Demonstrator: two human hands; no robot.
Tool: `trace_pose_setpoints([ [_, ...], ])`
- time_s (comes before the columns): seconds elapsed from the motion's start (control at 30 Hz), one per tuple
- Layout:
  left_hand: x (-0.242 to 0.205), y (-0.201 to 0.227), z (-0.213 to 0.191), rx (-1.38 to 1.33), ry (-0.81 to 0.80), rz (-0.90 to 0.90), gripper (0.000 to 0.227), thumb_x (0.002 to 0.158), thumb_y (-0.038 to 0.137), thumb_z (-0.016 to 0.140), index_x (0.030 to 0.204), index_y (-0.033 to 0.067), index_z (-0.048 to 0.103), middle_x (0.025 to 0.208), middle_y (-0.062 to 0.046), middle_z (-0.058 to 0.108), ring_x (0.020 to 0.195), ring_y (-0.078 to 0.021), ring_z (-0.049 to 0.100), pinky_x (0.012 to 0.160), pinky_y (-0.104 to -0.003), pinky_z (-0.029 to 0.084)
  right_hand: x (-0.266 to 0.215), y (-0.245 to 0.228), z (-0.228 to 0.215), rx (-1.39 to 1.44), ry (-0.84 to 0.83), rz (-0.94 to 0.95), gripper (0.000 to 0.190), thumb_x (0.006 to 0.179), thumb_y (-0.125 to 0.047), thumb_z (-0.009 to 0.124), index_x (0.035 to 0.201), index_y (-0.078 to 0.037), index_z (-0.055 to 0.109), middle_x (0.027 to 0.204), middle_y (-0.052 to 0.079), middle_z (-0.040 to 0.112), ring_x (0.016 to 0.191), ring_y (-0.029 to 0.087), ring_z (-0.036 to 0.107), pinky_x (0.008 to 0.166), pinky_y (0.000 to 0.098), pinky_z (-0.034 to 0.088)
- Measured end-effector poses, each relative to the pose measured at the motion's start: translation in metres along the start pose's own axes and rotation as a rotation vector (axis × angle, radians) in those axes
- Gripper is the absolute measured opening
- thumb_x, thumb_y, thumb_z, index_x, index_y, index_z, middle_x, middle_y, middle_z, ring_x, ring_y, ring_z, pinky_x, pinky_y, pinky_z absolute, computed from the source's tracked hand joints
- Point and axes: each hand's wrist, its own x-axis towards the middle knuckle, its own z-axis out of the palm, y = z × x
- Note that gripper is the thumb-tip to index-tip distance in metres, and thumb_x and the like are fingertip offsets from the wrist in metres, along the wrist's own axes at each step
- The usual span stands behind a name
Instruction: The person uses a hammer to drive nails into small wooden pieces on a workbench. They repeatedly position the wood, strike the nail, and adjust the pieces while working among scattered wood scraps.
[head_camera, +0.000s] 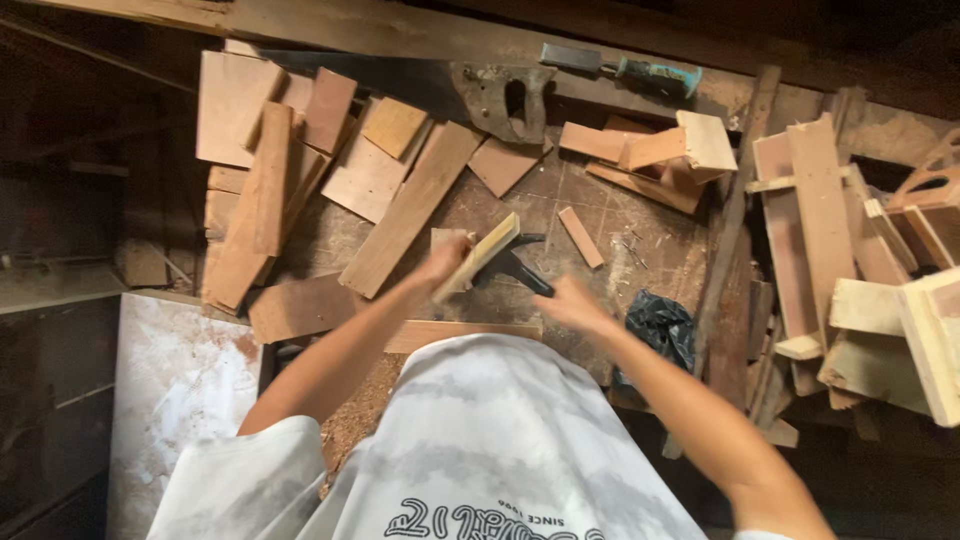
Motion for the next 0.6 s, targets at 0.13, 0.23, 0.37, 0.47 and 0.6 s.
trace_pose_setpoints([
  [0.13,-0.005,0.07,-0.016,0.112,-0.213,-0.06,0.062,0.11,0.058,0.032,0.138,0.0071,0.054,0.126,-0.011,0.061,0.109,-0.0189,0.06,0.088,-0.038,0.051,0.008,0.013,0.011,0.33,-0.101,0.068,0.027,0.089,-0.024,0.068,0.072,-0.003,0.062,0.056,-0.002,0.047,0.047,0.012,0.043,0.043,0.0339,0.031],
  [0.23,-0.023,0.12,0.002,0.476,-0.305,0.117,0.055,0.09,0.048,0.061,0.126,0.0064,0.058,0.1,-0.019,0.073,0.086,-0.0339,0.071,0.071,-0.048,0.058,0.0,0.035,0.011,0.432,-0.149,0.177,0.023,0.09,-0.024,0.067,0.078,-0.004,0.064,0.057,0.0,0.048,0.046,0.013,0.043,0.042,0.0319,0.032],
  [0.37,-0.021,0.149,0.056,0.851,0.044,0.311,0.043,0.103,0.042,0.053,0.104,0.0019,0.071,0.091,-0.027,0.072,0.088,-0.0479,0.069,0.079,-0.057,0.053,0.002,0.048,-0.018,0.442,-0.205,0.231,0.02,0.091,-0.021,0.065,0.084,-0.003,0.066,0.063,0.003,0.059,0.049,0.013,0.051,0.044,0.031,0.042],
  [0.47,-0.002,0.148,0.076,0.937,0.07,0.276,0.047,0.105,0.043,0.05,0.099,0.0012,0.071,0.092,-0.028,0.071,0.089,-0.0491,0.068,0.079,-0.059,0.053,0.006,0.046,-0.054,0.202,-0.188,0.121,0.025,0.096,-0.02,0.061,0.095,0.004,0.068,0.071,0.007,0.065,0.055,0.013,0.06,0.048,0.0324,0.051],
  [0.6,0.017,0.138,0.088,0.854,0.171,0.323,0.044,0.105,0.042,0.047,0.107,0.0024,0.066,0.091,-0.028,0.071,0.087,-0.0487,0.068,0.077,-0.059,0.053,-0.011,0.035,-0.1,0.175,-0.372,0.427,0.053,0.104,-0.029,0.051,0.152,-0.03,0.03,0.087,0.016,0.065,0.058,0.023,0.057,0.055,0.043,0.054],
])
